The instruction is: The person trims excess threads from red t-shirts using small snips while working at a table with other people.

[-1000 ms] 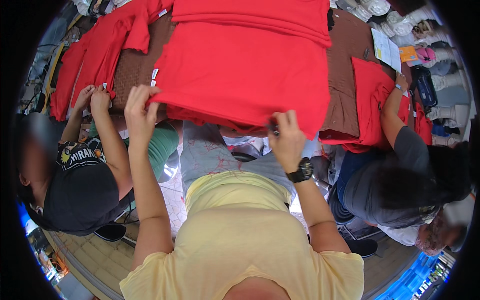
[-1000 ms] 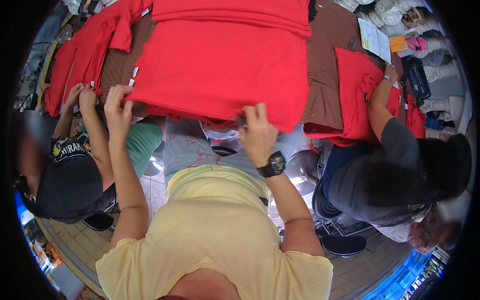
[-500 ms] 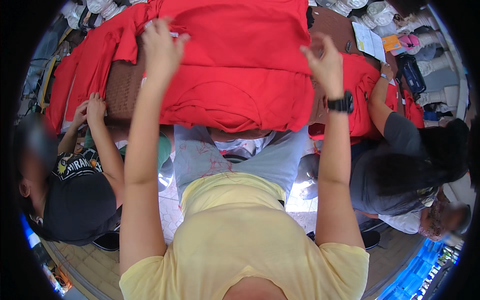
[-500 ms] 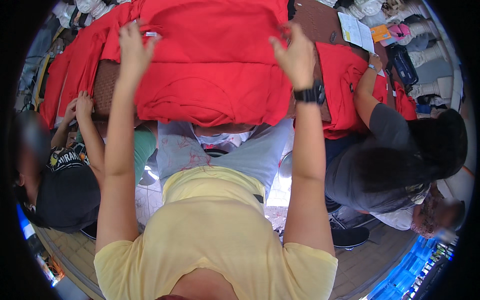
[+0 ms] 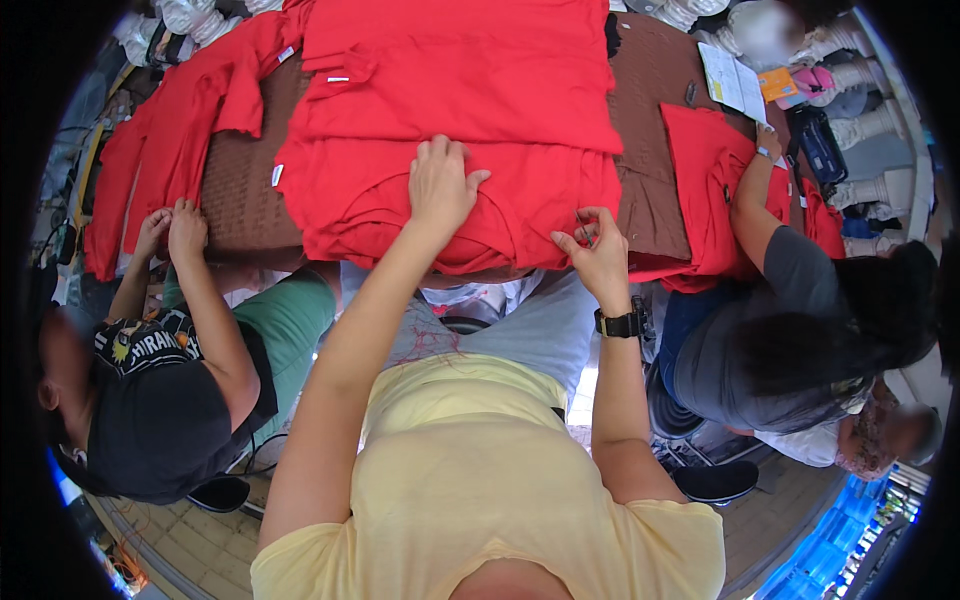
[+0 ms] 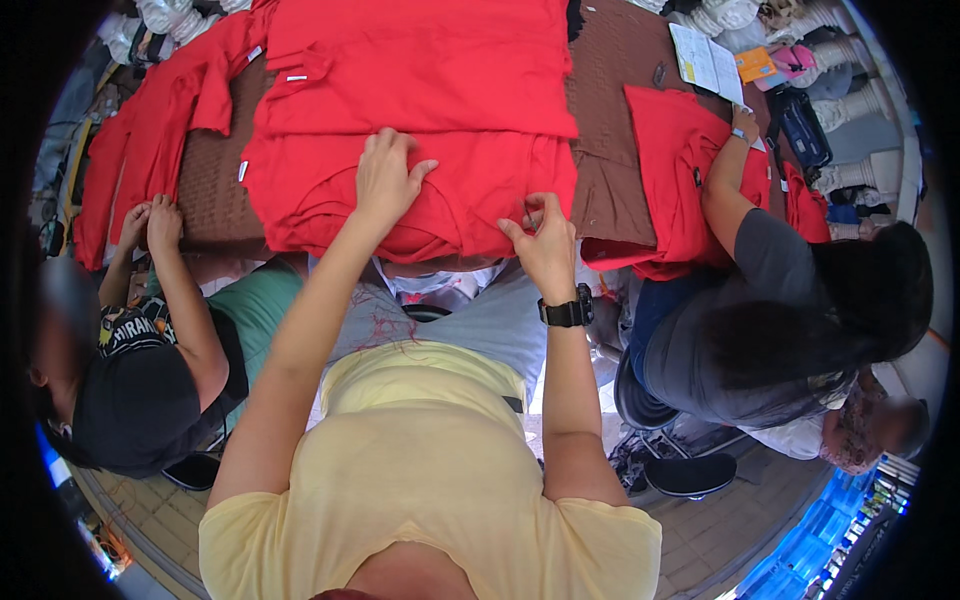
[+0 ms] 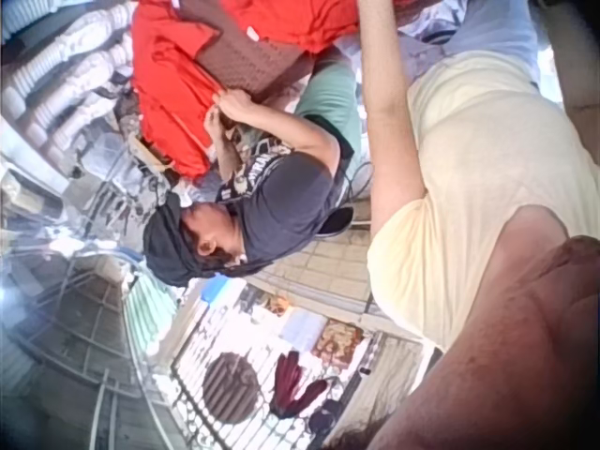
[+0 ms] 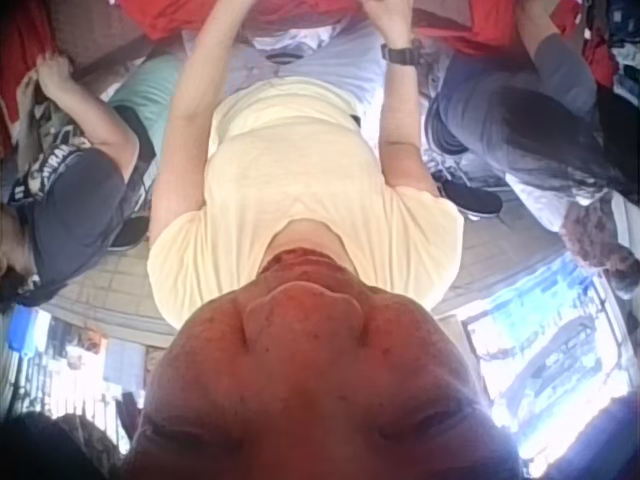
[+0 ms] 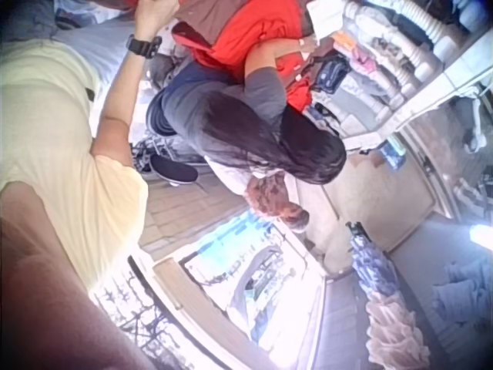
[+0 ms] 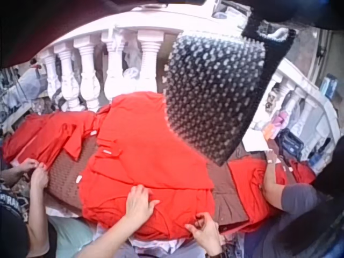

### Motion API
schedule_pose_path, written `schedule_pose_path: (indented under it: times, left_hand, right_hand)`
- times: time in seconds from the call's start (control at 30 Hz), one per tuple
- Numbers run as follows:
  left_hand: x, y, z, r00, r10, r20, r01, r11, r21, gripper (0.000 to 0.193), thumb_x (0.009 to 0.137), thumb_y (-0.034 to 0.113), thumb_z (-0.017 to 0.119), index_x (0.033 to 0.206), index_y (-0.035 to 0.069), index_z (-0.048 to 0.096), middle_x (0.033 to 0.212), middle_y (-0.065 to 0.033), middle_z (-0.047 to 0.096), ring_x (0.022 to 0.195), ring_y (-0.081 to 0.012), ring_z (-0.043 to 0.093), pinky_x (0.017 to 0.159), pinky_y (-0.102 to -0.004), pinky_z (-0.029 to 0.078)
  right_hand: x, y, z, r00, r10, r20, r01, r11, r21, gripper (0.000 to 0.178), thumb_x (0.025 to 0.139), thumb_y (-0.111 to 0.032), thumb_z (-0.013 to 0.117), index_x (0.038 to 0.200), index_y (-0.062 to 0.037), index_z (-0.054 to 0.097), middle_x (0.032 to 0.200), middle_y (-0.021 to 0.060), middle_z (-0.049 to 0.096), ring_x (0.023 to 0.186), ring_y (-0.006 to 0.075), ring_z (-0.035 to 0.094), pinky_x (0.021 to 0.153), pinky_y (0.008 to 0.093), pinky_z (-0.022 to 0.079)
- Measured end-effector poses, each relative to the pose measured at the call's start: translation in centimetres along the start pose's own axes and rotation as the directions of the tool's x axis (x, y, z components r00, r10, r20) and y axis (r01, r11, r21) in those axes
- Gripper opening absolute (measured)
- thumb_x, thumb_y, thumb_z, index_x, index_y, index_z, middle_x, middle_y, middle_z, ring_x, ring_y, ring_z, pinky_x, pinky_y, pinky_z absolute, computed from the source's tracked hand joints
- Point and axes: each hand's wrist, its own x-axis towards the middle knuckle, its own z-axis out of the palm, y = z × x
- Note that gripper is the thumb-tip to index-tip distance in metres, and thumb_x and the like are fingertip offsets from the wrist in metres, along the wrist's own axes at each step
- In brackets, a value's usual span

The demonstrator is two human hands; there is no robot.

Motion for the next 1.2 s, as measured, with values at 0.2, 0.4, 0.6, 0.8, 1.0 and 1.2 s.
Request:
schedule_pose_path:
  times: [0.2,0.4,0.6,0.8,1.0,1.2]
  left_hand:
    - [0.8,-3.3,0.7,0.932,-0.185,0.311,0.361,0.446,-0.819,0.014,0.096,0.013,0.067,0.093,0.0,0.062,0.08,-0.0042,0.062,0.08,-0.0144,0.059,0.076,-0.0284,0.047]
    - [-5.6,0.3,-9.3,0.845,0.005,0.535,0.49,0.394,-0.777,0.007,0.098,0.002,0.056,0.091,0.002,0.055,0.084,0.0002,0.056,0.083,-0.0079,0.054,0.077,-0.0239,0.045]
    - [-8.7,1.2,-12.5,0.222,0.428,0.876,0.341,0.807,-0.482,0.014,0.088,0.007,0.071,0.099,-0.001,0.066,0.097,-0.0105,0.067,0.086,-0.0193,0.064,0.078,-0.0322,0.052]
    - [0.1,-2.0,-7.7,0.974,-0.111,0.2,0.183,0.904,-0.388,0.022,0.094,0.017,0.069,0.105,-0.002,0.066,0.104,-0.0138,0.066,0.089,-0.0227,0.064,0.08,-0.0338,0.052]
    - [-4.7,2.6,-4.7,0.75,0.408,0.521,-0.074,0.834,-0.546,0.037,0.093,0.026,0.072,0.113,-0.004,0.061,0.098,-0.0136,0.065,0.09,-0.0224,0.064,0.088,-0.0335,0.05]
    - [-3.4,4.4,-5.3,0.926,0.067,0.371,0.317,0.393,-0.863,0.033,0.097,0.003,0.062,0.128,0.0,0.054,0.103,-0.0082,0.067,0.097,-0.0124,0.06,0.091,-0.0285,0.048]
  right_hand:
    - [-0.5,0.6,0.6,0.998,0.004,-0.064,0.005,0.99,0.139,0.038,0.077,-0.021,0.086,0.099,0.0031,0.066,0.078,0.01,0.067,0.074,0.0168,0.063,0.07,0.032,0.05]
    - [-1.5,1.8,-0.2,0.995,0.096,-0.003,-0.092,0.96,0.265,0.033,0.08,-0.022,0.083,0.096,0.0034,0.068,0.086,0.0121,0.071,0.077,0.0164,0.063,0.072,0.0312,0.05]
    - [-1.0,0.4,-0.3,0.997,0.023,-0.078,-0.012,0.989,0.147,0.031,0.082,-0.022,0.081,0.097,0.0031,0.069,0.081,0.0112,0.069,0.074,0.0166,0.062,0.07,0.031,0.05]
    - [-0.7,-1.1,0.1,0.999,0.027,-0.038,-0.021,0.99,0.141,0.029,0.086,-0.021,0.079,0.098,0.0031,0.068,0.074,0.0067,0.065,0.068,0.014,0.059,0.066,0.029,0.047]
    - [-1.0,-2.8,-2.1,0.965,0.182,0.186,-0.26,0.644,0.72,0.027,0.093,-0.016,0.073,0.111,0.0027,0.065,0.07,-0.0061,0.056,0.058,-0.0002,0.042,0.049,0.0194,0.029]
    - [0.4,-5.6,-2.4,0.994,-0.099,0.055,0.025,0.667,0.745,0.057,0.087,-0.007,0.077,0.137,-0.0006,0.052,0.099,0.0015,0.061,0.078,0.005,0.055,0.068,0.0205,0.045]
